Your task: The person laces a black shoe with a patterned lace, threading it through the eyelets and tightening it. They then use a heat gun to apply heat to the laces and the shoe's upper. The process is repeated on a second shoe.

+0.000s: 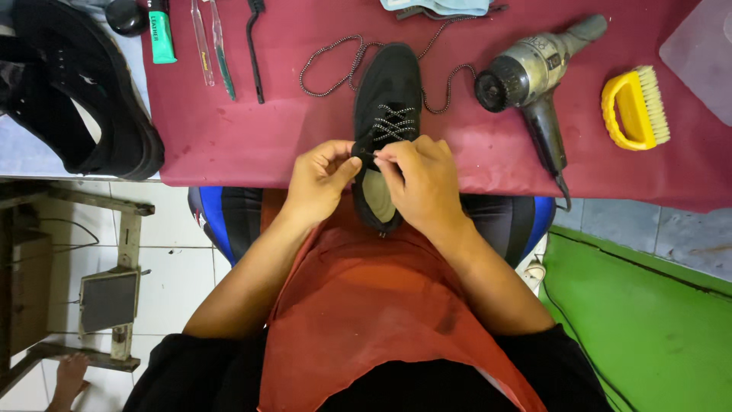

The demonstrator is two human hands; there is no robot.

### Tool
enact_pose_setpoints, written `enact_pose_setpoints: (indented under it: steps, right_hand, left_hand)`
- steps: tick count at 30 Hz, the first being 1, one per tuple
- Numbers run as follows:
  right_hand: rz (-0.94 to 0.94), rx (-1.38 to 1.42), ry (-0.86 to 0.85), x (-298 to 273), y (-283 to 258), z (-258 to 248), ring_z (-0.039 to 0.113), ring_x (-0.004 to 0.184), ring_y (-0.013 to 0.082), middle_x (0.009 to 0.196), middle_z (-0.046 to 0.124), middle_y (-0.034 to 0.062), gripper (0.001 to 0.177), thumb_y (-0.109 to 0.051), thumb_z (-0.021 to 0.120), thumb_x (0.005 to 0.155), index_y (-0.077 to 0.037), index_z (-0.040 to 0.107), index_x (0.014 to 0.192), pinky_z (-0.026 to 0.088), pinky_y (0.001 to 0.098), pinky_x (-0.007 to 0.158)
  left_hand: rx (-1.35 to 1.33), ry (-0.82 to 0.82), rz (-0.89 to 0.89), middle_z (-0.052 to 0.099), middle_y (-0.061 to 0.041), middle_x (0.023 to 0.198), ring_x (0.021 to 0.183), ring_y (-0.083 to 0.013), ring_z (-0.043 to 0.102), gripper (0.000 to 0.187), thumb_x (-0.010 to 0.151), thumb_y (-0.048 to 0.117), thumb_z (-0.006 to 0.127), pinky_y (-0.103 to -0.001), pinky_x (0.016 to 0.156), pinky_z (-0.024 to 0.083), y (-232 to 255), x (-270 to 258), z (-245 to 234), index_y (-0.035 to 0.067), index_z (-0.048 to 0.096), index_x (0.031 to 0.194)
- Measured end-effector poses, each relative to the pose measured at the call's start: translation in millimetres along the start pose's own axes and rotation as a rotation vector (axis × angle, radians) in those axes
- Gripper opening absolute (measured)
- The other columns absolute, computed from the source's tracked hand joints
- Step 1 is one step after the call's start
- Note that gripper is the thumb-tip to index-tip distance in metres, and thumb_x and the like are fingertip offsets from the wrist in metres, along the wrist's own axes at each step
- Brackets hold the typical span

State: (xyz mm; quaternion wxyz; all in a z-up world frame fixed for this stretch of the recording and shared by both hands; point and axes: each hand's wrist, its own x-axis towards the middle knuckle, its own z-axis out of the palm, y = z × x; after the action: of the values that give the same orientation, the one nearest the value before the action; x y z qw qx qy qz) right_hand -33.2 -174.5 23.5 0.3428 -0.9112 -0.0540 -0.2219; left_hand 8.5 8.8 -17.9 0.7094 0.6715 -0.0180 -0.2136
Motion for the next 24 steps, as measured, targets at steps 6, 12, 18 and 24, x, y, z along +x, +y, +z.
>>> enact_pose_setpoints:
  steps: [6, 12, 18, 24]
  right_hand:
    - [-0.125, -0.157, -0.013, 8.0, -1.4, 6.9, 0.064, 0.073, 0.0166, 0.074, 0.067, -0.0088, 0.014, -0.013, 0.072, 0.095, -0.019, 0.061, 0.092, 0.048, 0.0339, 0.069]
    - [-0.115, -0.228, -0.087, 16.9, -7.5, 1.2, 0.062, 0.070, 0.0192, 0.066, 0.063, -0.0059, 0.019, -0.013, 0.072, 0.095, -0.019, 0.054, 0.089, 0.046, 0.0350, 0.068]
    - [-0.178, -0.279, -0.125, 26.4, -18.8, -3.9, 0.060, 0.066, 0.0219, 0.057, 0.055, -0.0027, 0.021, -0.013, 0.068, 0.097, -0.018, 0.050, 0.089, 0.043, 0.0365, 0.065]
    - [-0.222, -0.281, -0.177, 31.8, -16.6, -3.2, 0.061, 0.067, 0.0216, 0.054, 0.052, -0.0030, 0.022, -0.009, 0.066, 0.097, -0.018, 0.049, 0.087, 0.041, 0.0349, 0.066]
  left_hand:
    - [-0.035, 0.010, 0.031, 0.072, -0.007, 0.086, 0.071, -0.0109, 0.068, 0.015, 0.094, 0.000, 0.071, -0.023, 0.064, 0.060, 3.3, -0.8, 0.1, 0.002, 0.075, 0.108]
    - [-0.007, 0.007, 0.064, 0.072, -0.008, 0.085, 0.070, -0.0116, 0.068, 0.015, 0.093, 0.000, 0.073, -0.023, 0.062, 0.059, 1.4, -1.0, 1.6, 0.001, 0.074, 0.108]
    - [0.008, 0.003, 0.063, 0.071, -0.008, 0.084, 0.073, -0.0119, 0.067, 0.016, 0.093, 0.001, 0.073, -0.025, 0.065, 0.060, 9.6, -2.2, 2.4, 0.002, 0.074, 0.109]
    - [-0.008, -0.029, 0.070, 0.069, -0.007, 0.079, 0.069, -0.0121, 0.068, 0.014, 0.099, 0.007, 0.065, -0.025, 0.062, 0.060, 0.7, 5.3, -2.3, 0.003, 0.073, 0.110]
